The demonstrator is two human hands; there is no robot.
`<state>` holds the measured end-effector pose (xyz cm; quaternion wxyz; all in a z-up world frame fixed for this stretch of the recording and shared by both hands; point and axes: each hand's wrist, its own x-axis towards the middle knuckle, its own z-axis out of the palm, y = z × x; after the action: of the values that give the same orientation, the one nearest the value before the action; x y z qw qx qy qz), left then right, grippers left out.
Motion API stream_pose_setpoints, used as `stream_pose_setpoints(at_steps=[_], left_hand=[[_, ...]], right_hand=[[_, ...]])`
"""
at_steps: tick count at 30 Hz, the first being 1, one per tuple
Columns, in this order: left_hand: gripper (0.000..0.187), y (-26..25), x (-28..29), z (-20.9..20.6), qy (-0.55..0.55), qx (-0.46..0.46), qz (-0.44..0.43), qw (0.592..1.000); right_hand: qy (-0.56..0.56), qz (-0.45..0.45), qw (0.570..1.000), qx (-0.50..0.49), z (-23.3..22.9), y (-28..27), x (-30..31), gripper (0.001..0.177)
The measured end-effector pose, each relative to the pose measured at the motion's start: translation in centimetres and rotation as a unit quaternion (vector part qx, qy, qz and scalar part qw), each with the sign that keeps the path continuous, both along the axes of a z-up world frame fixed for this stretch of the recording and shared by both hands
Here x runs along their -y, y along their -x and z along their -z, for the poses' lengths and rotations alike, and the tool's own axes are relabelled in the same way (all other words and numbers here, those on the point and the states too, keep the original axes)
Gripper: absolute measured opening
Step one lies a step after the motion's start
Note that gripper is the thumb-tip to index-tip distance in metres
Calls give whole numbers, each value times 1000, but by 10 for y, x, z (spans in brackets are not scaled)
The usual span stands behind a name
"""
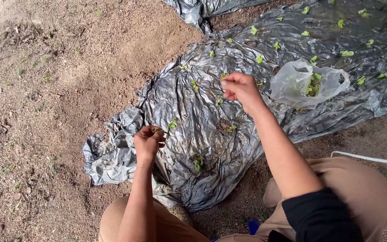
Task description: Planting small green seedlings into holes in a black plastic mulch sheet covering a garden bed.
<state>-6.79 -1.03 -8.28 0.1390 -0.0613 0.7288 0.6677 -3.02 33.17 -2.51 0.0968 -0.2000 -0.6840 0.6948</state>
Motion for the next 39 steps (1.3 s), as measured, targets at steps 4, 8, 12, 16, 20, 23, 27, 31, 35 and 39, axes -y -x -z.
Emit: stream_pose_setpoints(at_steps=[4, 8, 12, 16, 20, 23, 27, 31, 35, 39], left_hand=[[11, 9, -3, 53, 60, 32, 13, 998], [10, 11, -14, 86, 192, 3, 72, 979], [12, 15, -22, 125, 315, -18, 135, 939], [12, 9, -38, 128, 345, -31, 161, 924], [17, 16, -48, 131, 354, -9, 166, 920], [18, 23, -50, 128, 407, 6, 165, 899], [19, 30, -51, 134, 440, 28, 178, 880], [18, 36, -46, 161, 441, 43, 177, 879], [18, 36, -45, 192, 422, 54, 186, 886], [21, 39, -42, 198, 391, 67, 165, 903]], right_hand=[[4, 11, 1000, 24, 65, 2, 22, 23], [-94, -33, 988, 114, 156, 3, 46, 13], [-284, -172, 920, 210, 219, -5, 65, 19], [-285, -218, 896, 263, 225, -18, 80, 32], [-317, -260, 870, 274, 258, -16, 90, 40], [-338, -296, 859, 246, 238, -5, 113, 41], [-280, -352, 852, 268, 194, 5, 146, 51], [-387, -359, 829, 185, 278, -1, 146, 28], [-578, -325, 749, 13, 311, -2, 142, 11], [-468, -303, 826, 85, 294, -7, 147, 17]])
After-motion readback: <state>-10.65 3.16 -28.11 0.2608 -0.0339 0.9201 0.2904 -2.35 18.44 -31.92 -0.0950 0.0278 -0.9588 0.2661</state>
